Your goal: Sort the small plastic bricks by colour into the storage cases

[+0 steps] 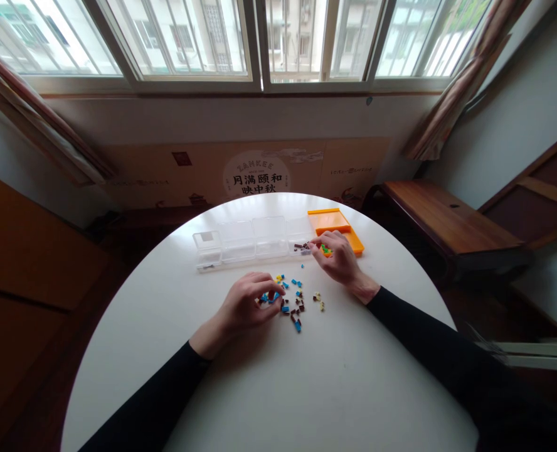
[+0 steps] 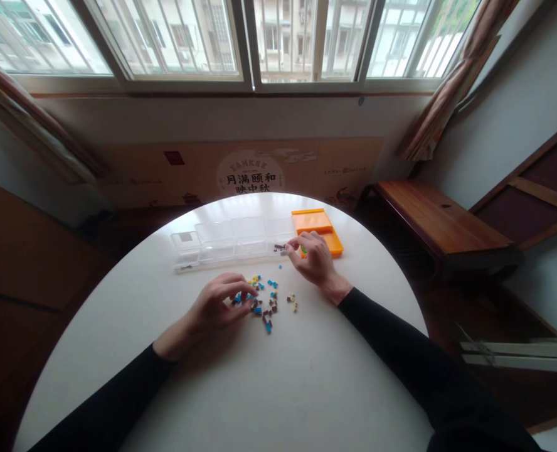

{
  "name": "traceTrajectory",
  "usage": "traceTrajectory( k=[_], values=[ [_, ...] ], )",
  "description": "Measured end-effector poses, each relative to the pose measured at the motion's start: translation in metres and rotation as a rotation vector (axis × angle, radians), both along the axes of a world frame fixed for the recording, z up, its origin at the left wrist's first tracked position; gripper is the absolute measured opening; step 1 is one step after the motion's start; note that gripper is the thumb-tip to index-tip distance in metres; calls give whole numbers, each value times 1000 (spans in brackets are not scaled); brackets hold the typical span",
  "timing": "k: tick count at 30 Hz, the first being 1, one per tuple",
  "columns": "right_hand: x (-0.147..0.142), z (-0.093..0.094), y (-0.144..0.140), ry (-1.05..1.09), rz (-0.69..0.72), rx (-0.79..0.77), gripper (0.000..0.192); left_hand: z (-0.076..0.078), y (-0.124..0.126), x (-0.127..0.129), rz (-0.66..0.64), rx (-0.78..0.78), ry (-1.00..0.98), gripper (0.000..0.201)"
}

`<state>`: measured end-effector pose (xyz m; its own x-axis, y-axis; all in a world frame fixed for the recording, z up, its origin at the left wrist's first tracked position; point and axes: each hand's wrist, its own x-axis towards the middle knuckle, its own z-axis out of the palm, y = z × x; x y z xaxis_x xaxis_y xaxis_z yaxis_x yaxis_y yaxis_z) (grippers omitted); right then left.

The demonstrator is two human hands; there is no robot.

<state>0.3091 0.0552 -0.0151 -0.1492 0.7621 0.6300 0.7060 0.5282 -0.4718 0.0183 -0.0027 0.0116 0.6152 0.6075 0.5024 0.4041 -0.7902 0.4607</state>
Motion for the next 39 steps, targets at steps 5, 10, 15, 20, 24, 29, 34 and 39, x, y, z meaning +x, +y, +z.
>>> traceTrajectory(
  k=[5, 10, 15, 20, 24, 29, 34, 39],
  values=[
    [-10, 6, -12, -8, 113, -23, 15, 0, 0, 1, -50, -25, 67, 7],
    [-12, 6, -14, -8, 160, -31, 13, -4, 1, 1, 24, -3, 56, 11],
    [-12, 6, -14, -9, 168, -31, 11, -3, 1, 2, 20, -20, 102, 11],
    [-12, 7, -15, -19, 165, -35, 11, -6, 3, 2, -10, -61, 105, 14],
    [-13, 9, -19, -15, 218, -21, 12, -7, 5, 2, 24, -107, 48, 16],
    [-20, 12, -29, -37, 411, 9, 7, -6, 7, 2, 119, -263, -128, 25],
    [-32, 6, -31, -65, 482, 38, 13, -7, 10, 2, 145, -374, -236, 30],
    [-37, 4, -31, -88, 490, 98, 10, -11, 13, 0, 98, -431, -232, 32]
  ],
)
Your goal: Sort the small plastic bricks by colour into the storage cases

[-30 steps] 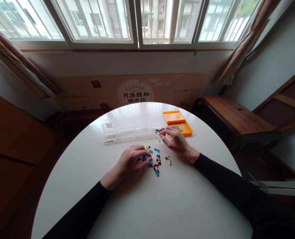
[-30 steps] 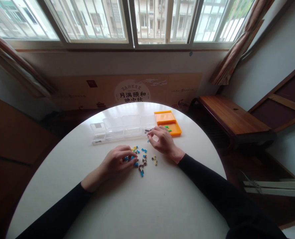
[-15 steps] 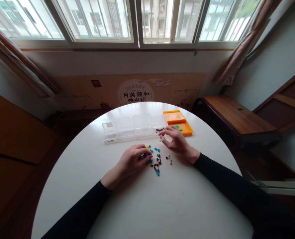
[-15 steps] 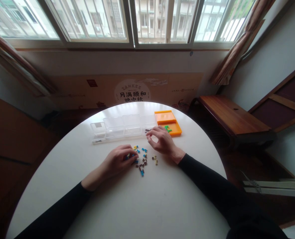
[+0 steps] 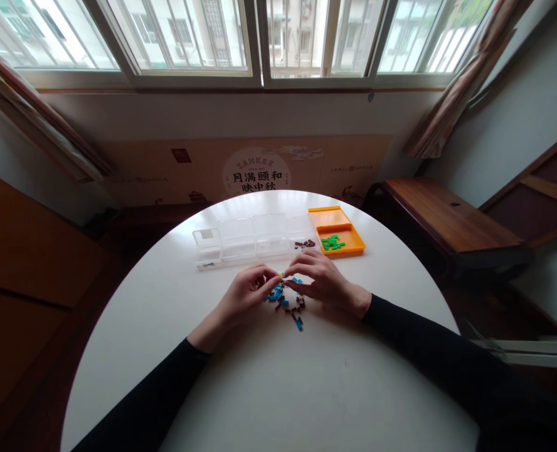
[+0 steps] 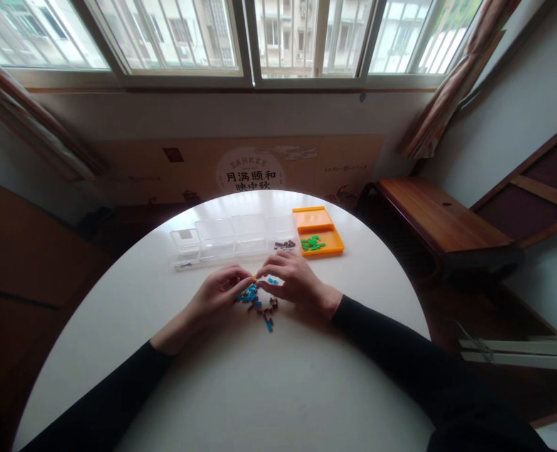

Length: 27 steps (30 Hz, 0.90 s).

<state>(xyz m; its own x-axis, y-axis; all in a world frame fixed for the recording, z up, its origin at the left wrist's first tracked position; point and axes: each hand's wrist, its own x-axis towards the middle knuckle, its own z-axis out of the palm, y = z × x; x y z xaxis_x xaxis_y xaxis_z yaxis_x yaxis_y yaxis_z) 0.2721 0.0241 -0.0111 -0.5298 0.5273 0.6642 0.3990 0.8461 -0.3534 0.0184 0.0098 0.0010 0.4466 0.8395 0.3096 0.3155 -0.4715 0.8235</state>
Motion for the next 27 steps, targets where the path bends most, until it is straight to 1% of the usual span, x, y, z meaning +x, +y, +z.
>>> traceTrajectory(
  k=[3, 6, 10, 12, 16, 19, 22, 24, 27],
  values=[
    [-1, 3, -1, -8, 17, 16, 8, -1, 1, -1, -12, 31, 20, 31],
    [-2, 4, -1, -7, 25, 15, 9, 1, 1, -1, 4, 66, 27, 29],
    [-2, 4, -1, 6, -9, 13, 9, 3, -1, 0, 45, 86, 16, 26],
    [1, 4, 2, 37, -78, 15, 7, 3, -2, 0, 79, 100, 15, 25],
    [12, 2, 15, 111, -344, -2, 9, 0, -2, 0, 100, 145, 46, 21],
    [24, -3, 29, 106, -511, -9, 12, -1, -2, 0, 99, 151, 60, 19],
    [34, -11, 39, 67, -574, -32, 13, 0, -3, 0, 101, 164, 69, 18],
    [36, -14, 42, 58, -576, -43, 14, 1, -5, -1, 87, 178, 90, 16],
    [35, -16, 39, 64, -543, -44, 13, 2, -8, -2, 46, 202, 163, 13]
  ],
)
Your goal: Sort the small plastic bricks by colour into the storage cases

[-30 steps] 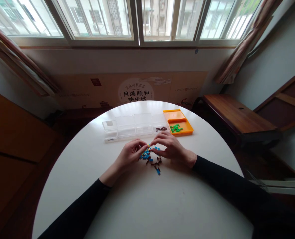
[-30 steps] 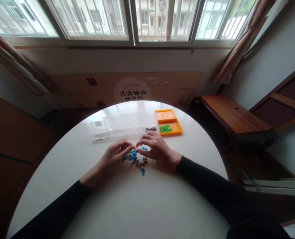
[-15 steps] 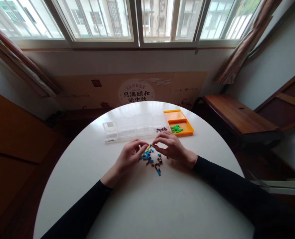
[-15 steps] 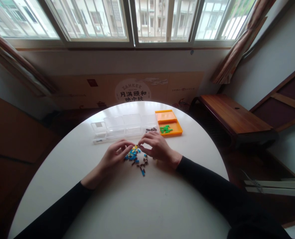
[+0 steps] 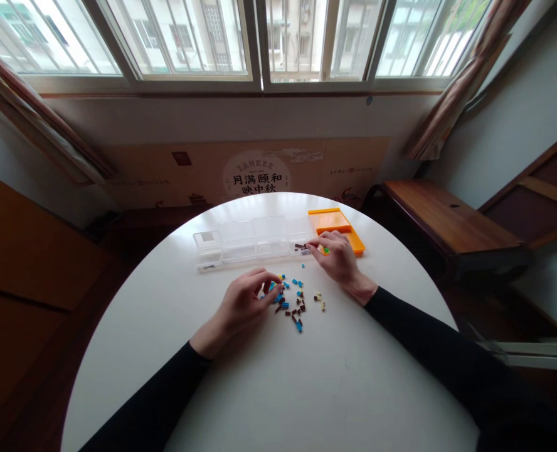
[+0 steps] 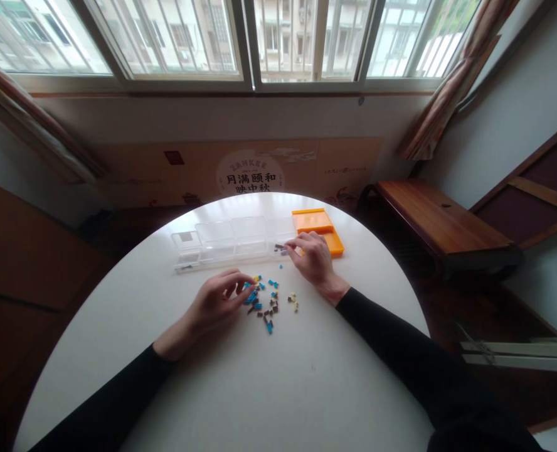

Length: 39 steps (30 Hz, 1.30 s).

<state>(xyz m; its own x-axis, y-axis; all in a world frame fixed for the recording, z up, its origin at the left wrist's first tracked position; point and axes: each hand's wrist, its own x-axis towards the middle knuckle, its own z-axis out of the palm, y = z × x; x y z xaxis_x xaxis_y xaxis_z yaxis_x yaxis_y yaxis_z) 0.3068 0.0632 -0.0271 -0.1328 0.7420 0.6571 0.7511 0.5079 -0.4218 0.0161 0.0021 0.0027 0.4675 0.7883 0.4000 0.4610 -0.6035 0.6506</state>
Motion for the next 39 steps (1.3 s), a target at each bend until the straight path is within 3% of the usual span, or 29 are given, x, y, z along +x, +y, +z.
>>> traceTrajectory(
  k=[12, 16, 28, 32, 39],
  values=[
    [-8, 11, -18, -11, 297, -29, 13, 7, -2, -4, -163, -5, 82, 12],
    [-10, 12, -21, -26, 355, -37, 12, 5, -2, -3, -124, 31, 116, 12],
    [-12, 13, -23, -34, 357, -20, 13, -4, 1, -4, -86, 30, 150, 16],
    [-19, 17, -31, -87, 391, 27, 17, -2, 2, -2, -36, 8, 44, 18],
    [-31, 19, -40, -132, 495, 60, 7, 1, 2, 2, 65, -94, -142, 17]
  ],
)
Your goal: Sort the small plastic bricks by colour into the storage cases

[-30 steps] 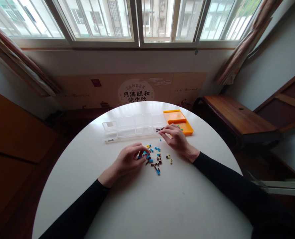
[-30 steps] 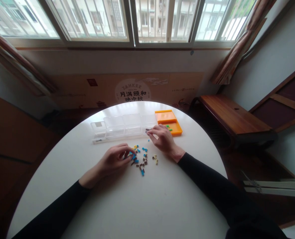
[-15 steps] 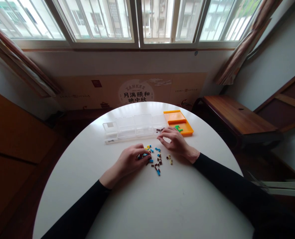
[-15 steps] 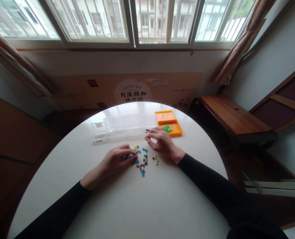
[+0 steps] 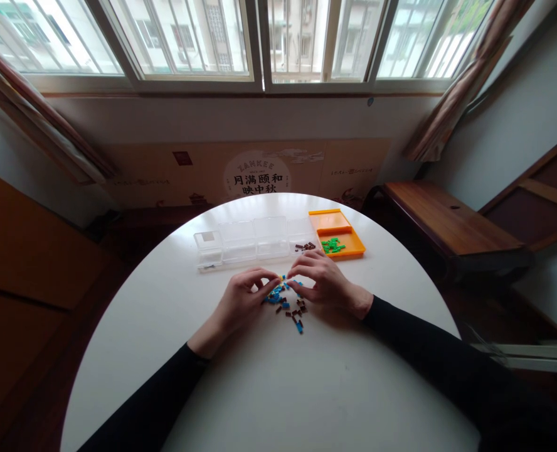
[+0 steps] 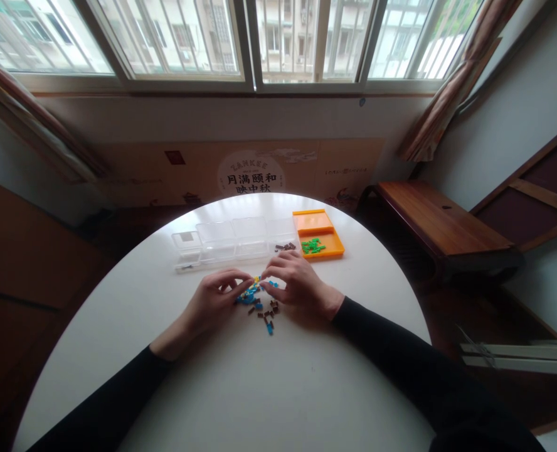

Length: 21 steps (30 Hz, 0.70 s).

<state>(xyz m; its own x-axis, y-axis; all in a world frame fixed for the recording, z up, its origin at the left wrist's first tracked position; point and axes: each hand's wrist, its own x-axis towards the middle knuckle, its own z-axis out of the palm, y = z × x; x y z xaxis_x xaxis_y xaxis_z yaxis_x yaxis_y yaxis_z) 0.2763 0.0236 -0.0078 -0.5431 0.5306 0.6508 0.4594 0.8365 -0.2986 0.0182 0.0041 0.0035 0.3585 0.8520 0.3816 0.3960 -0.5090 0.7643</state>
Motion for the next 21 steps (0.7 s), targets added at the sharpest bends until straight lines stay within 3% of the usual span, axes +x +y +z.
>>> traceTrajectory(
  k=[5, 12, 21],
  values=[
    [-3, -2, 1, -28, -54, -9, 11, 0, -1, 2, 47, -27, 12, 19],
    [-5, -3, 1, -39, 6, 23, 13, 0, -2, 4, -21, -133, -47, 21],
    [-5, -1, 0, -12, 62, 45, 5, 5, -5, 4, -4, -189, -9, 30]
  ],
)
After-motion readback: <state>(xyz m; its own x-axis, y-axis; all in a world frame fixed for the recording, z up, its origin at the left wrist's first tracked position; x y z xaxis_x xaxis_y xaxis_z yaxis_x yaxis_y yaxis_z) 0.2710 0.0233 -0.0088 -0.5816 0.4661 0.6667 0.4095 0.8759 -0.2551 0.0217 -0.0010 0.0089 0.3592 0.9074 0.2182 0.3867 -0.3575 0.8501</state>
